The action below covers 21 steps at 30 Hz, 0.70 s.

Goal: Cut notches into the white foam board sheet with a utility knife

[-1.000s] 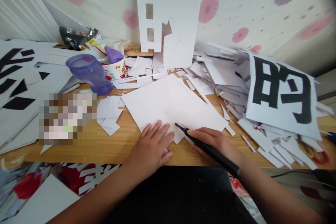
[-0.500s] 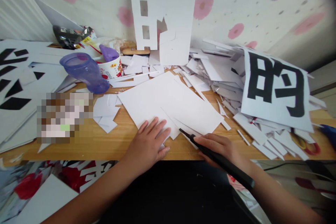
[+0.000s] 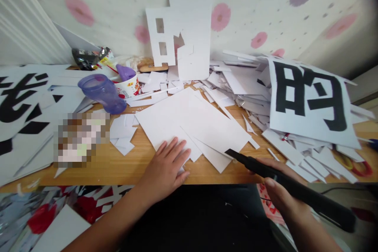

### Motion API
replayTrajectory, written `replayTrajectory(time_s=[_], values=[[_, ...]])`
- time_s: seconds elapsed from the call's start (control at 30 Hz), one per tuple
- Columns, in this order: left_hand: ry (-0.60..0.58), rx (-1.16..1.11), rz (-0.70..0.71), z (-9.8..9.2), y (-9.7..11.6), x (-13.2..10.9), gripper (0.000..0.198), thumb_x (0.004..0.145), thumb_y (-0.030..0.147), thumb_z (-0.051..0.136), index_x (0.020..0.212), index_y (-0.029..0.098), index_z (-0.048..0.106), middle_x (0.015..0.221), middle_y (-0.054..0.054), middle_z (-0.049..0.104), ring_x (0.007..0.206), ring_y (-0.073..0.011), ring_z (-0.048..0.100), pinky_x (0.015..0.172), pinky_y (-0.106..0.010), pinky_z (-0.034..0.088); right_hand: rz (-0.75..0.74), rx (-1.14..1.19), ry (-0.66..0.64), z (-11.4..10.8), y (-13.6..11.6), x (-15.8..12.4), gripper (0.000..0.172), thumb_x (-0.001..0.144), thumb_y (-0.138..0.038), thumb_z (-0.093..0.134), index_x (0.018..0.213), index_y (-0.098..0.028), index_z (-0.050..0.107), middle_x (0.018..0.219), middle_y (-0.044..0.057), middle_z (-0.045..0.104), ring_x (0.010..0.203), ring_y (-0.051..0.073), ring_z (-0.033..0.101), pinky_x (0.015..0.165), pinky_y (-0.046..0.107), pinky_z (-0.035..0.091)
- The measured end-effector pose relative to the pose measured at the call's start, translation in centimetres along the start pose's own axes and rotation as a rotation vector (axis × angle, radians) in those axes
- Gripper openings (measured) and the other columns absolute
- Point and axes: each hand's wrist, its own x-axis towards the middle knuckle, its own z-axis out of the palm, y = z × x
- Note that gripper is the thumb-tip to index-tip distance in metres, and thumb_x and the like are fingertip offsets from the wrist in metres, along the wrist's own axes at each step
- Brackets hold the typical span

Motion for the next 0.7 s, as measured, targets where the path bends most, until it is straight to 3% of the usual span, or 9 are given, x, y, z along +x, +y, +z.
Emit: replayTrajectory(time_s=[0.1,0.2,0.3,0.5,0.7], values=[[-0.061,-0.016,0.026,-1.2,-0.2,-0.5,0.05,0.088,0.028,0.062,0.136,0.019,0.056,0.15,-0.014,0.049,0.144,-0.0351,0.036,0.113,-0.059,0.034,0.043,0.101,0.039,0.8,-0.7,1.2,0.033,0.092,-0.043,0.06,0.122,-0.029,0.065,0.094,0.009,0.075,0.088,0.03,0.074,0.071,0.04,0.064],[-0.121,-0.043,0.057,-2.5,-0.5,-1.1,0.052,0.084,0.023,0.063,0.136,0.023,0.056,0.151,-0.01,0.049,0.145,-0.0336,0.034,0.114,-0.059,0.033,0.035,0.12,-0.032,1.9,-2.3,3.8,0.033,0.091,-0.042,0.063,0.121,-0.029,0.065,0.096,0.008,0.076,0.089,0.028,0.074,0.074,0.038,0.064],[-0.137,-0.067,0.045,-3.1,-0.7,-1.1,0.055,0.085,0.03,0.065,0.138,0.024,0.054,0.151,-0.009,0.049,0.145,-0.0324,0.035,0.115,-0.06,0.031,-0.08,0.069,-0.113,3.5,-3.8,7.2,0.035,0.088,-0.039,0.069,0.121,-0.029,0.066,0.105,0.007,0.075,0.095,0.026,0.073,0.083,0.036,0.062],[-0.089,-0.075,-0.05,-1.7,-0.9,0.4,0.054,0.091,0.042,0.063,0.139,0.019,0.054,0.152,-0.012,0.048,0.145,-0.0345,0.035,0.115,-0.059,0.031,-0.24,0.091,-0.326,7.8,-5.0,12.5,0.033,0.09,-0.031,0.066,0.122,-0.025,0.065,0.114,0.007,0.073,0.101,0.022,0.071,0.088,0.033,0.06],[-0.075,-0.112,-0.052,-0.7,-1.3,0.4,0.054,0.092,0.043,0.059,0.141,0.021,0.052,0.155,-0.008,0.044,0.144,-0.0348,0.034,0.116,-0.06,0.028,-0.262,0.079,-0.433,9.1,-4.4,13.5,0.032,0.093,-0.03,0.062,0.124,-0.023,0.062,0.109,0.008,0.072,0.096,0.02,0.071,0.086,0.032,0.059]])
